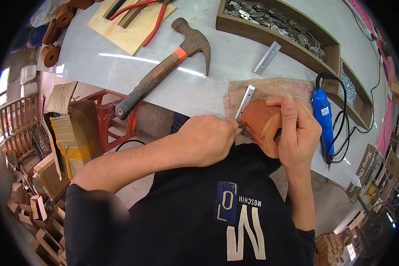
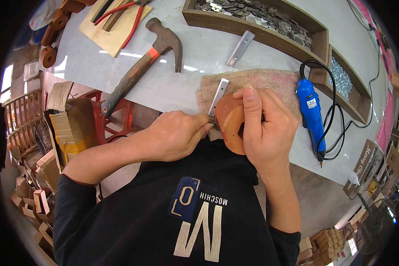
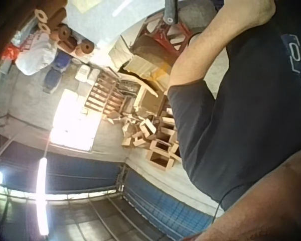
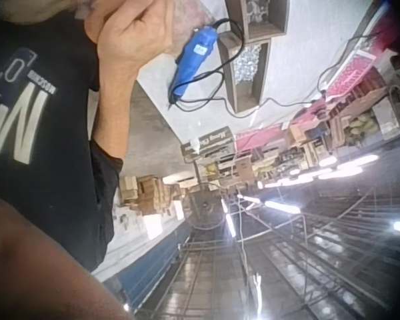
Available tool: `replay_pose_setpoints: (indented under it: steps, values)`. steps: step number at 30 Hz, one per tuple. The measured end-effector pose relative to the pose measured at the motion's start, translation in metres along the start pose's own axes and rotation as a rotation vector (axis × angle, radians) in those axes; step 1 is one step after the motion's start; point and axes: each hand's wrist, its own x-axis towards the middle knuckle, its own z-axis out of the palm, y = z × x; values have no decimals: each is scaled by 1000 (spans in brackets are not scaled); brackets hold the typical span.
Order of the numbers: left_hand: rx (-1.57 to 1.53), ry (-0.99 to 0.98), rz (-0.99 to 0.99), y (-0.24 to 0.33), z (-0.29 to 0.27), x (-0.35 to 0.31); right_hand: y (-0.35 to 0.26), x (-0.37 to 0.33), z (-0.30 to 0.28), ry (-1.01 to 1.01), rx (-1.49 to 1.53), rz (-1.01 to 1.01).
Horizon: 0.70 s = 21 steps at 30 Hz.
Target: The person is attaching metal brackets and components to curved wooden furniture pieces using an electric screwdriver and a hammer.
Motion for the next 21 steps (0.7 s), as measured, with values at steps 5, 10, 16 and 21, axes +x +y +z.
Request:
replay_pose_setpoints:
  steps: [5,10,16,21]
  values:
    - [68,33,10,2,3,3,0,0,-1,3,5,15]
    - [129,52,2,5,1,1,-2,0,0,12,21,3]
    - [169,-56,14,2,-7,9,1,0,5,35,52,-12]
    - [122,-135,7,4,-11,15,2,-2,7,70,35,-20]
